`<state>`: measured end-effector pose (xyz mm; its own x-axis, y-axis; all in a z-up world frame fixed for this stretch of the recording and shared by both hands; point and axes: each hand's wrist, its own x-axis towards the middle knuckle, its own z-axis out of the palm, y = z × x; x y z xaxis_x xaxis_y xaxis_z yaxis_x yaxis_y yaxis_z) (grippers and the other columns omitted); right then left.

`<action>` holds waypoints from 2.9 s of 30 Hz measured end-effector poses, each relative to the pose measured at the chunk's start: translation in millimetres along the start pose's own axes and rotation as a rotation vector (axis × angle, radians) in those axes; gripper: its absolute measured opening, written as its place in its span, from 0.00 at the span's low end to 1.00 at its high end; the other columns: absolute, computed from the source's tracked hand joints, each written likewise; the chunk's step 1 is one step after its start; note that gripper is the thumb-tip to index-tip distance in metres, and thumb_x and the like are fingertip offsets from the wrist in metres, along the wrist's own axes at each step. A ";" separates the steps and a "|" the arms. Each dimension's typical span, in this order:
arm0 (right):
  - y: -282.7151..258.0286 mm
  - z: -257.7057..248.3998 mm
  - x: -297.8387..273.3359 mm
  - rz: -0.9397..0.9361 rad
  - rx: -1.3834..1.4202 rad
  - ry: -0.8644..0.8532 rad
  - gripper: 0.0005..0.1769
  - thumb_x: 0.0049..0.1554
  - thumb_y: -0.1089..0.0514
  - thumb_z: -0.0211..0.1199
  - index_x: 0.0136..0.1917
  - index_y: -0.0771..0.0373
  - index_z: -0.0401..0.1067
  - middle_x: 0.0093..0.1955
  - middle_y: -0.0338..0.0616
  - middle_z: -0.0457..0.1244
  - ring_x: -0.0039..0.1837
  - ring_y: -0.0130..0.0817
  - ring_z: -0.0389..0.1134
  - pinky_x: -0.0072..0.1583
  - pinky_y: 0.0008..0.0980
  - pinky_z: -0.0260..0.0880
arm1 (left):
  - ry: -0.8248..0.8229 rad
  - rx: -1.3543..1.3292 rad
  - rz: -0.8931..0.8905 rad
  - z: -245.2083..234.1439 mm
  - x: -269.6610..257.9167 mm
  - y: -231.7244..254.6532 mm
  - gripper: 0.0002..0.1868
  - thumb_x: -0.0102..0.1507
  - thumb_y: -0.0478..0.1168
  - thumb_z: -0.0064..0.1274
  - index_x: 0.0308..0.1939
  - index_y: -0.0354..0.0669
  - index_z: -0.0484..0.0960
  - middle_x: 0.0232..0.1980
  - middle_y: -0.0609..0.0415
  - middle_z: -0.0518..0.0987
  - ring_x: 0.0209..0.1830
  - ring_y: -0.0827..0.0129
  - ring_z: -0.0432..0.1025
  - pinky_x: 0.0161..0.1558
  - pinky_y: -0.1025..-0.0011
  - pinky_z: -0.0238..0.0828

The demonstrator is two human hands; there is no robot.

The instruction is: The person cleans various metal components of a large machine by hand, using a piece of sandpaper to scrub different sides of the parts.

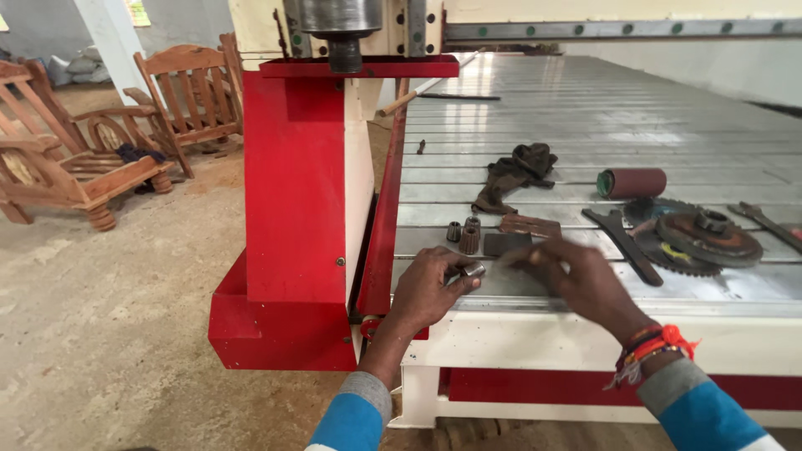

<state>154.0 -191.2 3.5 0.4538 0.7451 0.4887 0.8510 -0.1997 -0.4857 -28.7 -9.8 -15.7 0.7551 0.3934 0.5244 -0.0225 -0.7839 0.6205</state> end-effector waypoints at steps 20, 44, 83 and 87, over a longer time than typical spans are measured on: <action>-6.2 -39.9 6.2 -0.028 -0.270 0.312 0.20 0.60 0.54 0.63 0.65 0.57 0.71 0.46 0.53 0.71 0.45 0.55 0.72 0.47 0.50 0.70 | -0.069 0.036 -0.081 -0.6 1.1 2.9 0.21 0.57 0.49 0.66 0.51 0.49 0.86 0.49 0.56 0.84 0.51 0.63 0.78 0.49 0.61 0.76; 11.6 -22.2 -1.3 -0.018 -0.451 0.152 0.13 0.57 0.55 0.59 0.56 0.57 0.73 0.52 0.50 0.68 0.50 0.57 0.71 0.49 0.55 0.71 | -0.039 -0.036 -0.086 0.4 3.9 4.9 0.18 0.55 0.46 0.68 0.47 0.47 0.86 0.48 0.55 0.85 0.45 0.65 0.81 0.45 0.65 0.77; -38.3 -3.1 -9.3 0.460 0.591 -0.097 0.25 0.62 0.55 0.57 0.70 0.66 0.66 0.52 0.53 0.68 0.47 0.34 0.70 0.47 0.34 0.73 | -0.110 -0.138 -0.182 2.0 0.5 5.0 0.19 0.52 0.47 0.71 0.45 0.51 0.89 0.45 0.58 0.88 0.49 0.70 0.82 0.52 0.67 0.79; -47.1 13.9 -16.9 0.508 0.775 0.052 0.22 0.60 0.57 0.58 0.65 0.70 0.72 0.47 0.48 0.71 0.46 0.26 0.72 0.46 0.24 0.71 | -0.119 -0.177 -0.187 -0.8 0.2 8.2 0.21 0.52 0.47 0.69 0.49 0.56 0.88 0.45 0.60 0.89 0.48 0.72 0.83 0.54 0.69 0.79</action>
<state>102.6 -185.6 8.0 0.7508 0.6518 0.1072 0.1408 0.0006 -0.9900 -29.2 -15.8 -10.0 0.8284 0.4561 0.3251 0.0185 -0.6025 0.7979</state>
